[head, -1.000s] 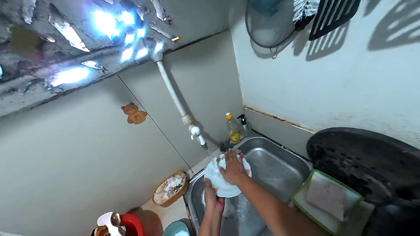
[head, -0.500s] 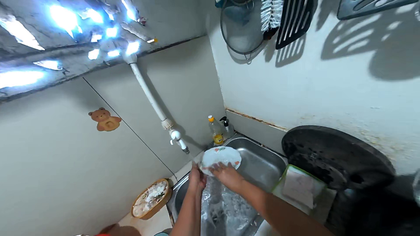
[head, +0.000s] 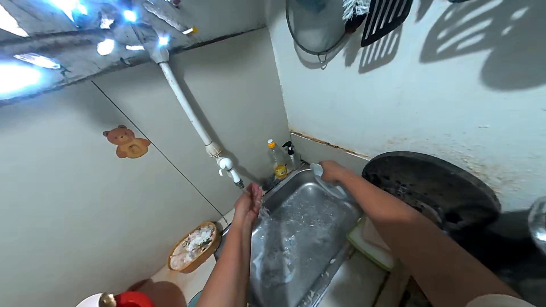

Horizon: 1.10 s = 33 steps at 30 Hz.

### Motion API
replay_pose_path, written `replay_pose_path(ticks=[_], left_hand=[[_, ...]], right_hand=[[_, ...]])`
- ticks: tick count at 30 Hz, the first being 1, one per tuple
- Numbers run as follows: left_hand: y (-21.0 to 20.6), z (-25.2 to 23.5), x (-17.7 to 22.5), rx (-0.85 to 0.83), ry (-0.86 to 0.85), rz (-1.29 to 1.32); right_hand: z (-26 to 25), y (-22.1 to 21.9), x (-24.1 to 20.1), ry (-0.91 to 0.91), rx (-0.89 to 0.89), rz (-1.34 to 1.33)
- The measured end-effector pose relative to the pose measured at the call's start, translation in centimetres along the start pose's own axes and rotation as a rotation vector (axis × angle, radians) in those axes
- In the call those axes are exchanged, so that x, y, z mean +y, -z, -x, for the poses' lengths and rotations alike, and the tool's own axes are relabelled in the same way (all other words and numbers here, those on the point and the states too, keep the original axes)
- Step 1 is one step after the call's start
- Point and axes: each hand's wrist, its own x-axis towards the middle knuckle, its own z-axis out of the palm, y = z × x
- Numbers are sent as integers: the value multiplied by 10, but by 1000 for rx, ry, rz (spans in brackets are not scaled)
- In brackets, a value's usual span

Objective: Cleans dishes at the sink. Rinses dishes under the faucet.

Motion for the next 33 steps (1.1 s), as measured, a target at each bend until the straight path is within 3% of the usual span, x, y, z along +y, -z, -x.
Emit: replay_pose_path(ticks=[4, 8, 15, 17, 20, 23, 25, 27, 30, 33], left_hand=[[-8, 0, 8, -57, 20, -148], [-10, 15, 25, -294, 134, -685], [2, 6, 41, -301, 82, -866], [5, 3, 39, -263, 4, -836], [7, -5, 27, -158, -243, -811], [3, -21, 15, -19, -471, -897], [1, -30, 10, 36, -529, -964], [-3, -32, 7, 75, -451, -951], [-7, -28, 8, 78, -98, -822], [15, -27, 9, 69, 103, -758]], right_hand=[[-8, -36, -14, 34, -180, -398], [-14, -85, -54, 177, -381, -782], [-28, -131, -115, 316, -417, -980], [-26, -133, -126, 315, -392, -941], [-10, -120, -142, 278, -385, -824], [18, -103, -153, 204, -295, -681], [27, -98, -157, 215, -216, -567], [39, -95, -161, 235, -77, -424], [52, -104, -160, 262, 40, -212], [46, -130, -139, 461, 94, 36]])
